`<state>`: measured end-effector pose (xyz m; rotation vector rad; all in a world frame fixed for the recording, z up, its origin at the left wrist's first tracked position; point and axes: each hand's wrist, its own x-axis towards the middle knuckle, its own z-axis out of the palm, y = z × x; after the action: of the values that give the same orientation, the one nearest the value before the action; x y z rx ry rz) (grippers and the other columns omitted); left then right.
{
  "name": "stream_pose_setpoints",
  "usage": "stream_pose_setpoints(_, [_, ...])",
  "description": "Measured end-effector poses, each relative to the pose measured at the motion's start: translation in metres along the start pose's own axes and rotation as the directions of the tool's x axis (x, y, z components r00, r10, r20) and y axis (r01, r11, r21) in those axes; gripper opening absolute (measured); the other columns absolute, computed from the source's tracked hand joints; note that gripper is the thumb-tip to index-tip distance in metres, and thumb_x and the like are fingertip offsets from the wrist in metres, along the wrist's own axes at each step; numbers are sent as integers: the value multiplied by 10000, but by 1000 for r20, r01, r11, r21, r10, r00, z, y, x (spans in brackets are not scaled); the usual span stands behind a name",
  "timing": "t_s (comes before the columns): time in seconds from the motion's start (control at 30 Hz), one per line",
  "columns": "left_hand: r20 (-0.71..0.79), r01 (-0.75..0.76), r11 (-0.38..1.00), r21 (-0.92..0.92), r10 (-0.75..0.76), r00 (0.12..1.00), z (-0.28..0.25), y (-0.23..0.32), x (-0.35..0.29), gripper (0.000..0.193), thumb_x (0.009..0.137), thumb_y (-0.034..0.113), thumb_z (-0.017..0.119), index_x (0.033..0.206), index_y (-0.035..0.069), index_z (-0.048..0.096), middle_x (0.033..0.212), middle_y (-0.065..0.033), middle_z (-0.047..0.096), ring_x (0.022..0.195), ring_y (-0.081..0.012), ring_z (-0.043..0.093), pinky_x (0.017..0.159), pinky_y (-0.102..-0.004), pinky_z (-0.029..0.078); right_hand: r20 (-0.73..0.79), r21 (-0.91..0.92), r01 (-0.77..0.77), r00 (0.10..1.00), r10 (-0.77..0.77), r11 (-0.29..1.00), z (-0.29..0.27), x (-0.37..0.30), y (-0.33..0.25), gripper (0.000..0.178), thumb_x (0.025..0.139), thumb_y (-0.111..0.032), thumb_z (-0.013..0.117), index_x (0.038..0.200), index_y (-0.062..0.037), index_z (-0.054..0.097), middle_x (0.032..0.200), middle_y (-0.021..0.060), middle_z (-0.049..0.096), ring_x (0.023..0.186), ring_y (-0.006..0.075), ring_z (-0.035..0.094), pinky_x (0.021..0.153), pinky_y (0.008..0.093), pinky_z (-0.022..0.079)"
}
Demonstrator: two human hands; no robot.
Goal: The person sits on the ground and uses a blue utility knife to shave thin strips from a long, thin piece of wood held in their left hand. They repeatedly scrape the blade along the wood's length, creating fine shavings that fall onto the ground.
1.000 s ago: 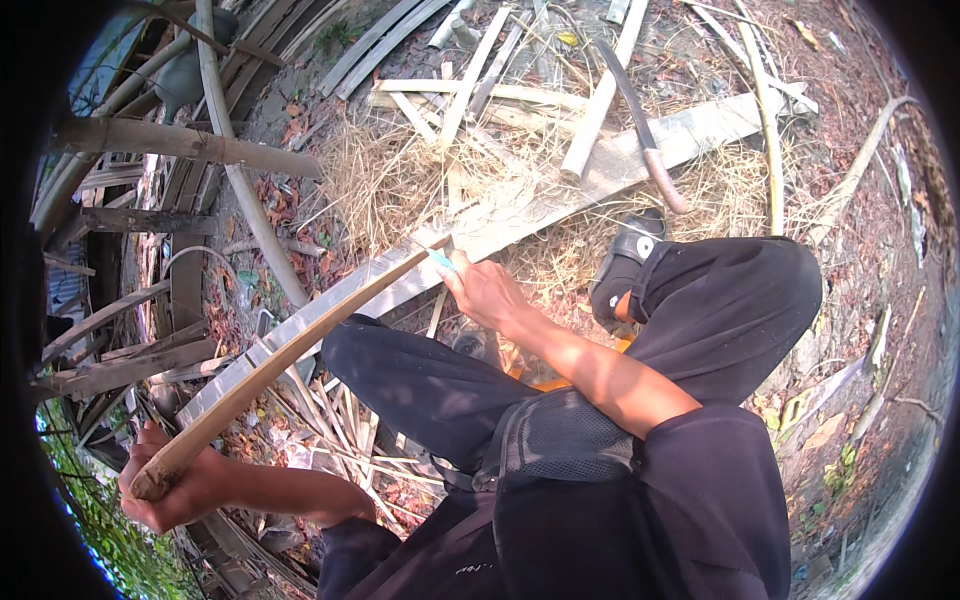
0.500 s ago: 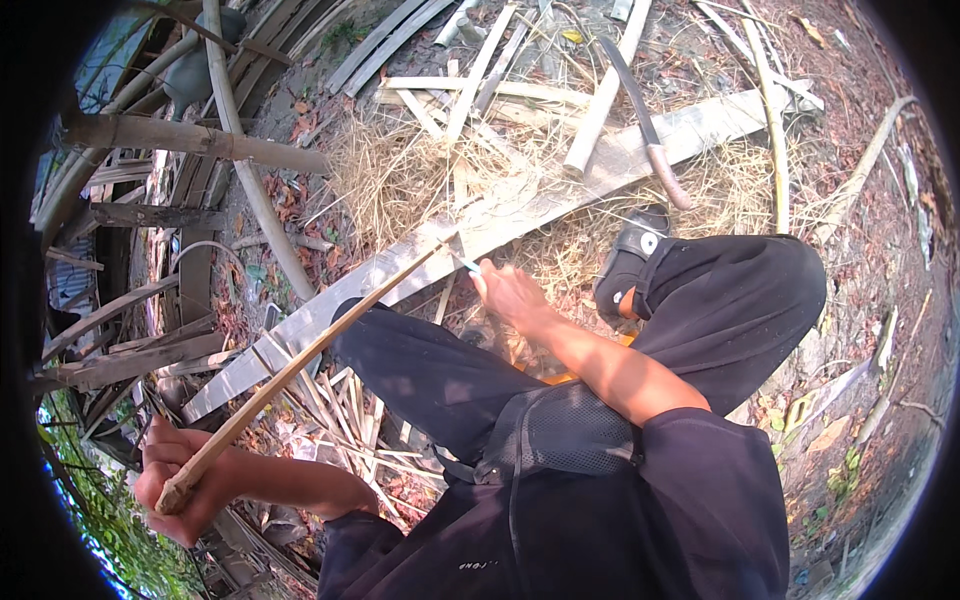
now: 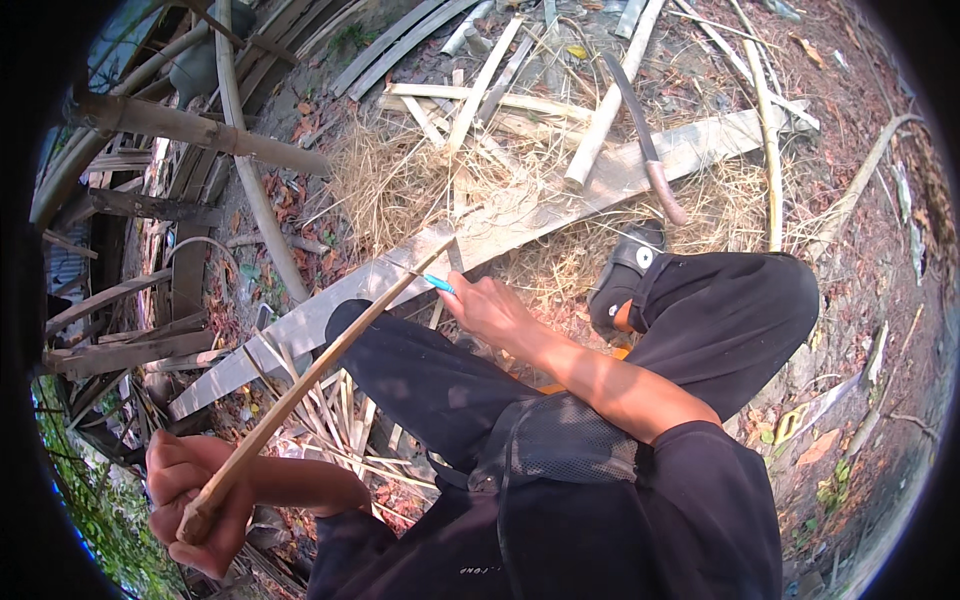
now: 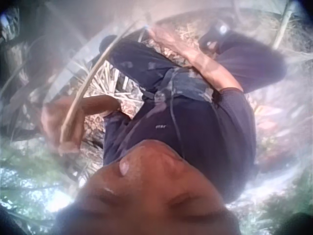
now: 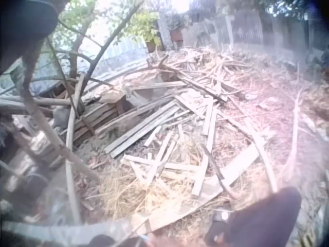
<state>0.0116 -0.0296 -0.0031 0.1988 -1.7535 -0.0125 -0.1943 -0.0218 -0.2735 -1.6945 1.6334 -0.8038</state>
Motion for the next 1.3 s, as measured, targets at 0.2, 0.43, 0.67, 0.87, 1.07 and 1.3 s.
stream_pose_setpoints(0.2, [-231,120,991,62,-102,967,-2,-5,1,382,815,381,338,570,91,295,400,-28,229,369,-106,165,411,-303,156,-75,76,90,994,-85,993,4,-14,-22,291,941,-288,434,929,-1,478,554,208,555,566,400,585,491,484,459])
stream_pose_setpoints(0.43, [-286,208,967,149,-159,945,8,-6,7,369,795,368,348,571,79,300,393,-42,229,371,-113,167,420,-318,203,-36,78,29,999,-26,997,-3,-4,-23,257,932,-265,455,930,-10,492,475,169,498,445,356,532,444,464,420])
stream_pose_setpoints(0.67, [-217,82,995,52,-69,974,7,1,-1,380,856,342,284,571,91,258,424,-24,227,357,-107,242,373,-267,253,68,75,-202,978,197,977,11,10,9,281,949,-226,413,961,39,505,563,204,568,512,346,595,468,444,454])
stream_pose_setpoints(0.87, [-463,320,872,371,-125,878,16,-2,3,340,837,321,304,589,91,278,434,-49,290,382,-121,276,381,-277,273,70,190,-203,979,193,960,27,7,20,305,945,-284,420,934,13,490,567,226,555,548,404,576,502,482,439])
stream_pose_setpoints(1.07, [-509,305,808,504,-8,861,-15,-16,-1,323,780,327,361,691,22,418,482,-131,421,453,-218,487,452,-337,439,-95,197,65,994,-47,978,44,14,1,272,951,-239,426,924,13,523,444,152,469,397,319,507,399,413,395])
stream_pose_setpoints(1.3, [-616,400,810,428,-62,785,20,-13,9,377,793,381,334,564,83,306,419,-44,277,381,-125,241,409,-278,212,97,208,-276,960,261,938,36,23,17,310,931,-252,434,894,43,518,560,244,556,564,415,597,500,472,491])
